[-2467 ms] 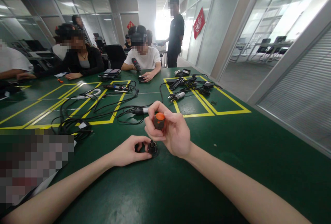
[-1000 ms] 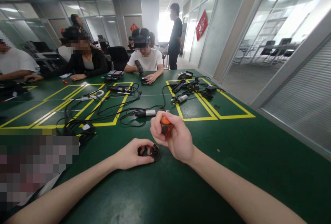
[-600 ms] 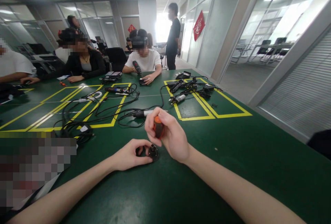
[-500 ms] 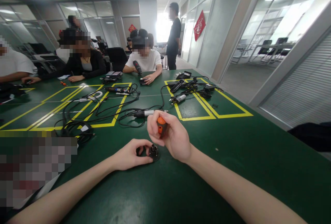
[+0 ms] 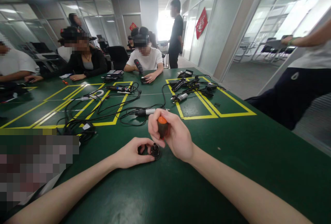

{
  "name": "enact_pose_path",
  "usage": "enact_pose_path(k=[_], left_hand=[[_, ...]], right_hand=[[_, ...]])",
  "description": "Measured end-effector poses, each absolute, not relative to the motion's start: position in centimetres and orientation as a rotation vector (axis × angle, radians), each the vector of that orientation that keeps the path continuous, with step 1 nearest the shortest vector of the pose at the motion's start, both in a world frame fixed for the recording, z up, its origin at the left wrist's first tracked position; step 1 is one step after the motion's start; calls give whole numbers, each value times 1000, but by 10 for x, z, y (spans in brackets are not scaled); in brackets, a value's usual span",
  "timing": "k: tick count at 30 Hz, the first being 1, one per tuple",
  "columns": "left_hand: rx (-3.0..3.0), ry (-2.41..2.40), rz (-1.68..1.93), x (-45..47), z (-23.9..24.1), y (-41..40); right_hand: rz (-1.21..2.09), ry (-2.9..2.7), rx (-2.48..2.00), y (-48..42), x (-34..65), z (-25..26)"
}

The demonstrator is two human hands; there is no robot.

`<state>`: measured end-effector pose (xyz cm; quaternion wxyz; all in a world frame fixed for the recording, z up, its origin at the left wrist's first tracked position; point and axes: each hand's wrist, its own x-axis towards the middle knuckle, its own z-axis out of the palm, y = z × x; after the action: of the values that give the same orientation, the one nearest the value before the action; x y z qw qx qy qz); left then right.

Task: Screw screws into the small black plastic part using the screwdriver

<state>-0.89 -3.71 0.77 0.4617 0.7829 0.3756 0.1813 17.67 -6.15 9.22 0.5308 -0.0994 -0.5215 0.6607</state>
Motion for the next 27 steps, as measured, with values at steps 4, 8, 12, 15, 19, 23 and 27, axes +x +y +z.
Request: enact_pose_path(k=[4, 8, 12, 15, 19, 23, 27], left_hand=[[1920, 925, 449, -10, 6, -37], [1929, 919, 456, -10, 5, -37], [1937, 918, 450, -10, 5, -36], [1939, 911, 459, -10, 5, -36], [1932, 908, 444, -10, 6, -37], [1918, 926, 453, -9, 6, -36], [1925, 913, 448, -9, 6, -37]], right_hand=[[1647, -1200, -222, -61, 177, 91], [1654, -1202, -190, -64, 177, 89], [1609, -1252, -212, -64, 177, 89], [1584, -1321, -212, -63, 176, 90], [1642, -1286, -205, -63, 176, 89], [1658, -1277, -160, -66, 177, 88], [1604, -1266, -229, -66, 176, 89]])
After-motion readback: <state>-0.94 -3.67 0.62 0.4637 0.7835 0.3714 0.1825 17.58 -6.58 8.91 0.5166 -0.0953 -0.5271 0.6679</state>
